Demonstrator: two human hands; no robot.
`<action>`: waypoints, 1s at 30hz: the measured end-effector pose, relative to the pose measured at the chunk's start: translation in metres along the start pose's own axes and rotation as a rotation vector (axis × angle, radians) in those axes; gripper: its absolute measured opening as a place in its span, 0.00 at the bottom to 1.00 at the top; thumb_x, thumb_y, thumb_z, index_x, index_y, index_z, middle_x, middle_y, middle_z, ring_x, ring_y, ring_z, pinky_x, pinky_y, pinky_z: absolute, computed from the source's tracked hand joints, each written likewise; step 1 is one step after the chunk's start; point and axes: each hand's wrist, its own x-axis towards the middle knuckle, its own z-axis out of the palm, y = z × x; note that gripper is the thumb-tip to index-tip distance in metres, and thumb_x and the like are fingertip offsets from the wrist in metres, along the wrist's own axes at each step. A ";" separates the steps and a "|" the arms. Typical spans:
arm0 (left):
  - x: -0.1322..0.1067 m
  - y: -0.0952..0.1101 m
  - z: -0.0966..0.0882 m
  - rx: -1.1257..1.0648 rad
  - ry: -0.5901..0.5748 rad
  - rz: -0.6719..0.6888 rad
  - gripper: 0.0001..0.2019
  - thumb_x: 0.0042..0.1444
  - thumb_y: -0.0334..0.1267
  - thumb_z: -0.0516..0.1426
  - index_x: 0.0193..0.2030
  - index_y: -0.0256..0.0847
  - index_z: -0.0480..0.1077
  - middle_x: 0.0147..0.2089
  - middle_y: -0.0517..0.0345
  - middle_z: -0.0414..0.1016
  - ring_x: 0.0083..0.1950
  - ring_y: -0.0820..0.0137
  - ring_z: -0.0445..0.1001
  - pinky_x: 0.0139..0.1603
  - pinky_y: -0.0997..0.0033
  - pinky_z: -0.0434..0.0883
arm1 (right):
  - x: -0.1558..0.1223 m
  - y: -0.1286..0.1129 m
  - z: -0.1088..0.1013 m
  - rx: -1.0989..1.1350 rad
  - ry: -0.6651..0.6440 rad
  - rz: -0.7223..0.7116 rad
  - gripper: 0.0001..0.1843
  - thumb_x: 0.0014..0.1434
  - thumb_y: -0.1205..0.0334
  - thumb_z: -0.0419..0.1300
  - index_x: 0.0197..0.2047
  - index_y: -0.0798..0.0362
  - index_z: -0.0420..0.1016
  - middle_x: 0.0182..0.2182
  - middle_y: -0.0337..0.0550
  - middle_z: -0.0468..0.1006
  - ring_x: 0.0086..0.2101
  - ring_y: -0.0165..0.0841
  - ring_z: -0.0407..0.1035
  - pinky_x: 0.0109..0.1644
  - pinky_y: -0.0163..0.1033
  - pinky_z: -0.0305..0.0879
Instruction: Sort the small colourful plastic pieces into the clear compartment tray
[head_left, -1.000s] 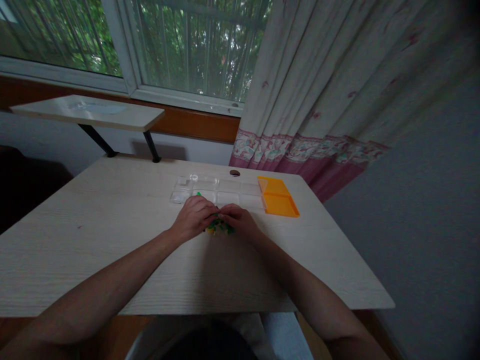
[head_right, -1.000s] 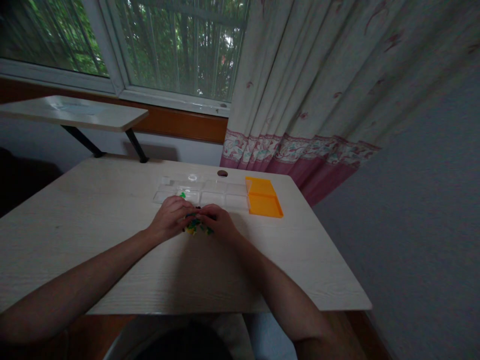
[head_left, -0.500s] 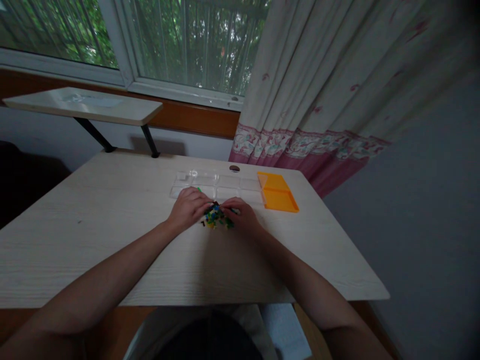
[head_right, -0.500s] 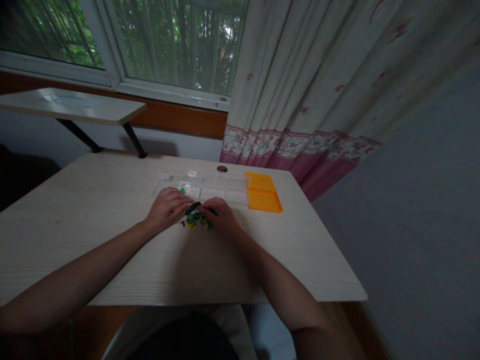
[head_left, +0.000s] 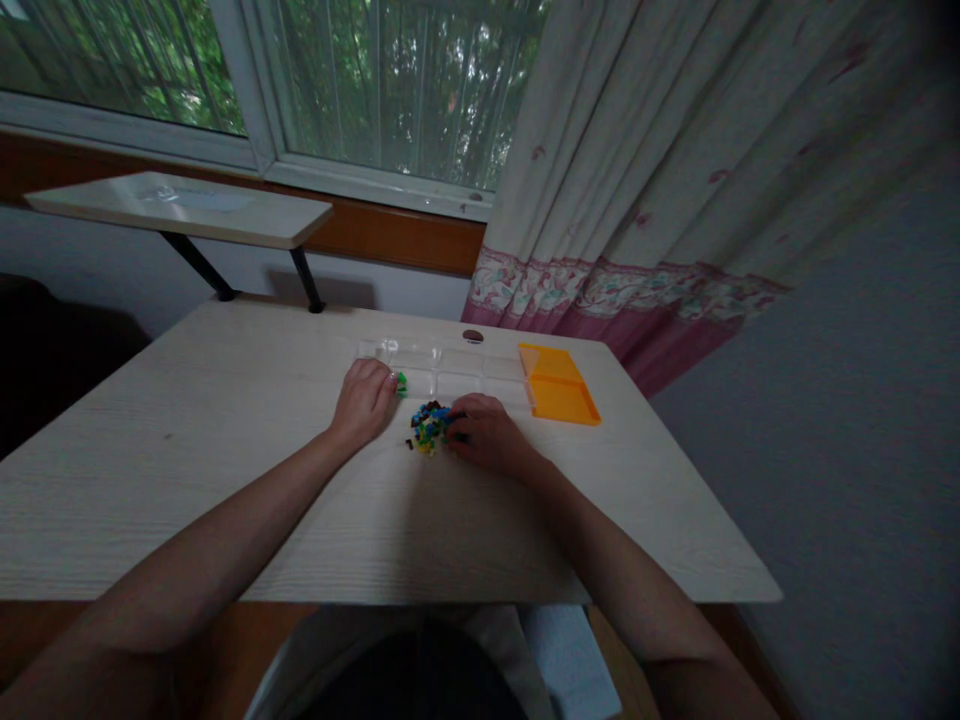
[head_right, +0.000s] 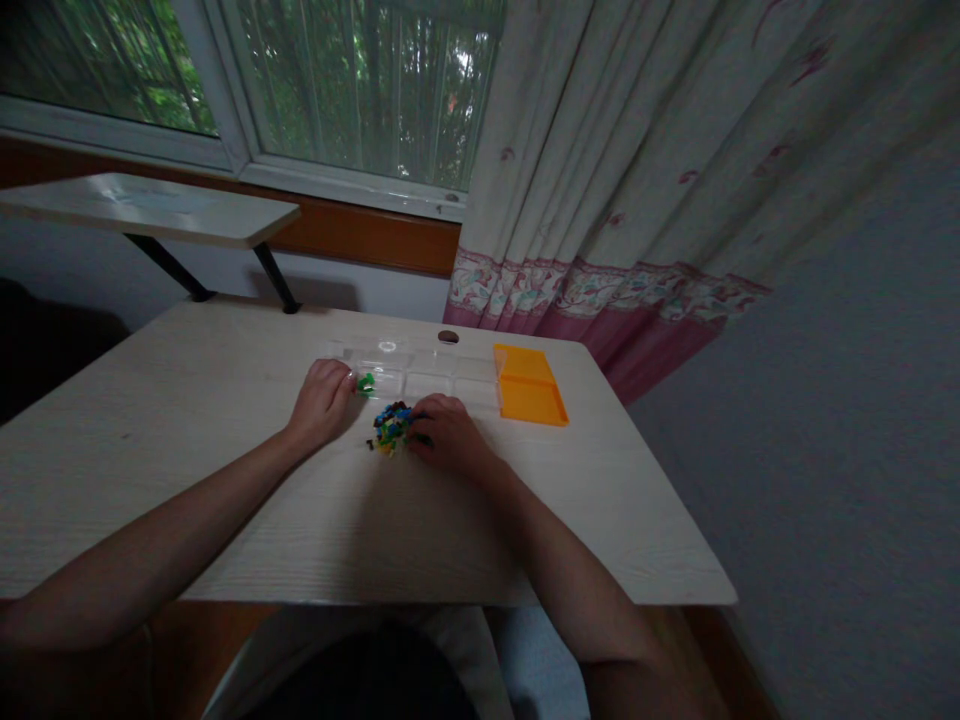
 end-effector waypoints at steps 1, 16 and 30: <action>0.000 -0.001 0.001 0.002 0.010 -0.009 0.16 0.68 0.40 0.43 0.35 0.41 0.69 0.38 0.49 0.71 0.45 0.61 0.66 0.52 0.55 0.64 | 0.000 0.001 0.000 -0.008 -0.006 0.002 0.05 0.54 0.59 0.67 0.36 0.47 0.81 0.45 0.44 0.78 0.50 0.40 0.68 0.55 0.48 0.60; -0.001 -0.007 0.004 0.009 0.042 -0.081 0.11 0.64 0.42 0.52 0.41 0.41 0.74 0.44 0.49 0.72 0.50 0.59 0.66 0.55 0.55 0.63 | 0.002 0.010 0.017 0.093 0.103 -0.030 0.05 0.59 0.62 0.63 0.35 0.48 0.82 0.41 0.44 0.81 0.45 0.36 0.72 0.53 0.44 0.65; -0.001 -0.022 0.012 0.053 0.082 -0.148 0.12 0.61 0.43 0.56 0.43 0.44 0.79 0.44 0.51 0.72 0.50 0.58 0.66 0.55 0.54 0.64 | 0.006 0.005 0.018 0.251 0.180 0.050 0.09 0.61 0.56 0.62 0.36 0.50 0.82 0.37 0.46 0.81 0.41 0.36 0.72 0.50 0.42 0.66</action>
